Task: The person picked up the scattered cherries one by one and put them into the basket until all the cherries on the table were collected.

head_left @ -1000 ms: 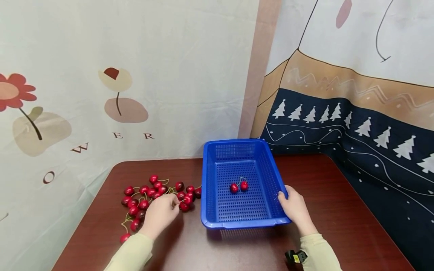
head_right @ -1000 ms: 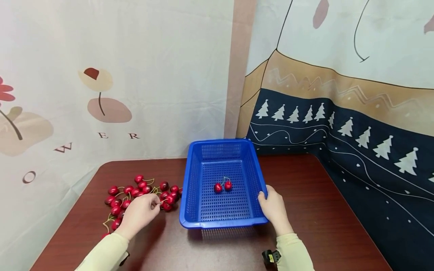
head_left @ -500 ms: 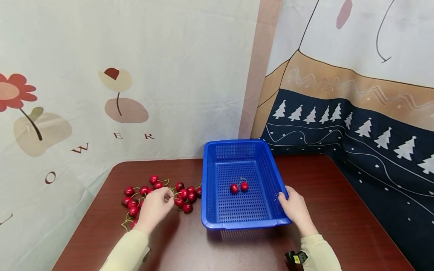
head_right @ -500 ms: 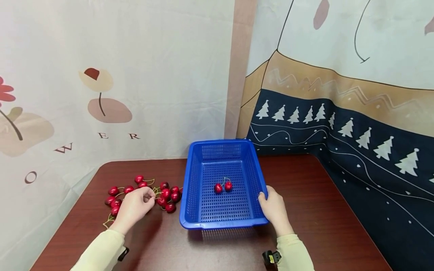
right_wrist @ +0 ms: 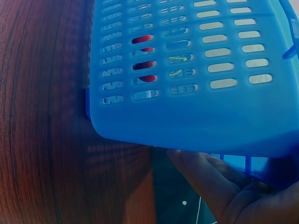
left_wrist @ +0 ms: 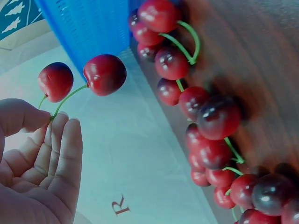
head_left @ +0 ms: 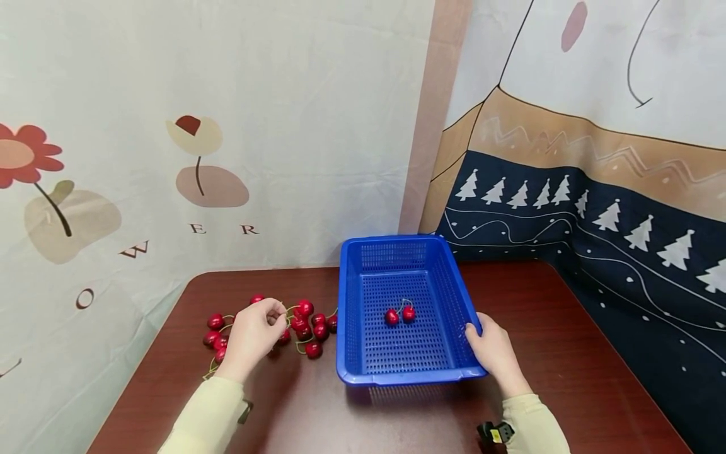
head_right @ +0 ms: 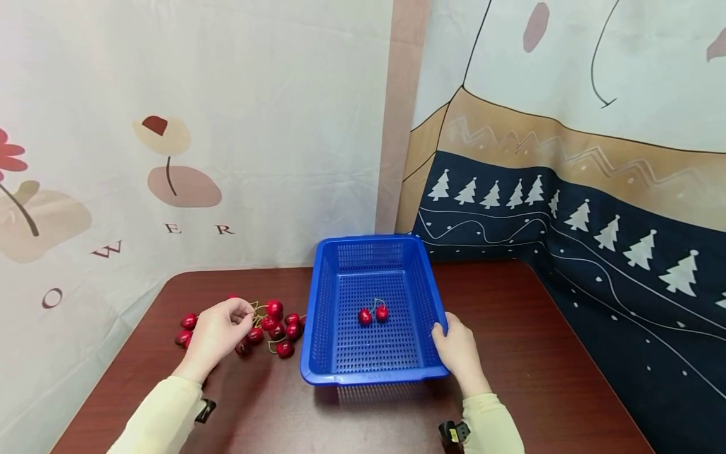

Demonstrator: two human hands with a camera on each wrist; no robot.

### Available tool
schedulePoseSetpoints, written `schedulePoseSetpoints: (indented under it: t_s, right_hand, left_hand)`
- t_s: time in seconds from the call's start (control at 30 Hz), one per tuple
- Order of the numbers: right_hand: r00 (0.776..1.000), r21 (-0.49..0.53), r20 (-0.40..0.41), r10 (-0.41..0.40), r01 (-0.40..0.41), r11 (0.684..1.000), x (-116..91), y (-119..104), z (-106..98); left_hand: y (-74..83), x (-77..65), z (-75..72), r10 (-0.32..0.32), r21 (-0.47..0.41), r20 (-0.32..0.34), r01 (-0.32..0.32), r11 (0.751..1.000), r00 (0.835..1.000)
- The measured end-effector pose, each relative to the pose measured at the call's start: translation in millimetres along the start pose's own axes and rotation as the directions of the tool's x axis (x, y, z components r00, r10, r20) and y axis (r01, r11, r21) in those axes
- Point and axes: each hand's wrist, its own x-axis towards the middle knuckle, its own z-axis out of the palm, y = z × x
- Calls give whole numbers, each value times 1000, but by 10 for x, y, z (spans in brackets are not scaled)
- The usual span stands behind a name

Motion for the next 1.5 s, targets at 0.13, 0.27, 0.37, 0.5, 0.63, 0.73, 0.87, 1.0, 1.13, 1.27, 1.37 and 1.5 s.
schedulePoseSetpoints:
  t_s: [0.13,0.27,0.37,0.5,0.63,0.73,0.87,1.0,1.13,1.27,1.37,1.5]
  right_hand:
    - [1000,1,-3,0,0,1000,-1,3,7]
    - [1000,3,-6,4,-4,1000,-5,8,13]
    - [1000,2,-6,2,-2,1000,-3,8,19]
    - [1000,3,-5,3,-3,1000,-3,9,22]
    - [1000,3,-4,1,-1,1000,-4,-2,19]
    - [1000,5,0,4,-4,1000,-6,-8,18]
    - [1000,10,7,7,-7,1000,-5,-9,22]
    - [1000,8,0,7,-7,1000,-6,4,26]
    - [1000,-4,-12,-5,5,1000,-6,14,25]
    - [1000,-7,-16,-8,8,1000,-4,12,19]
    - [1000,-6,-18,-7,7,1000,0,10,13]
    - [1000,-6,-19,-12,12,1000,3,-9,-2]
  left_hand:
    - [30,39,-29,3,-7,-13,-3,1000,1000]
    - [71,81,-33,8,-19,-35,-9,1000,999]
    - [117,116,-38,16,-34,-55,-18,999,998]
    - [200,173,-46,27,-64,-68,-32,997,997]
    - [313,254,-45,44,-98,-92,-53,994,995]
    - [413,319,-46,58,-128,-119,-74,989,991]
    - [545,402,-32,71,-167,-139,-94,981,988]
    - [675,473,-6,89,-195,-143,-116,974,986]
    - [803,529,22,101,-231,-149,-134,964,984]
    - [915,584,62,111,-252,-151,-147,957,982]
    - [989,629,102,109,-273,-152,-147,951,982]
    - [1077,689,166,100,-311,-150,-143,940,984]
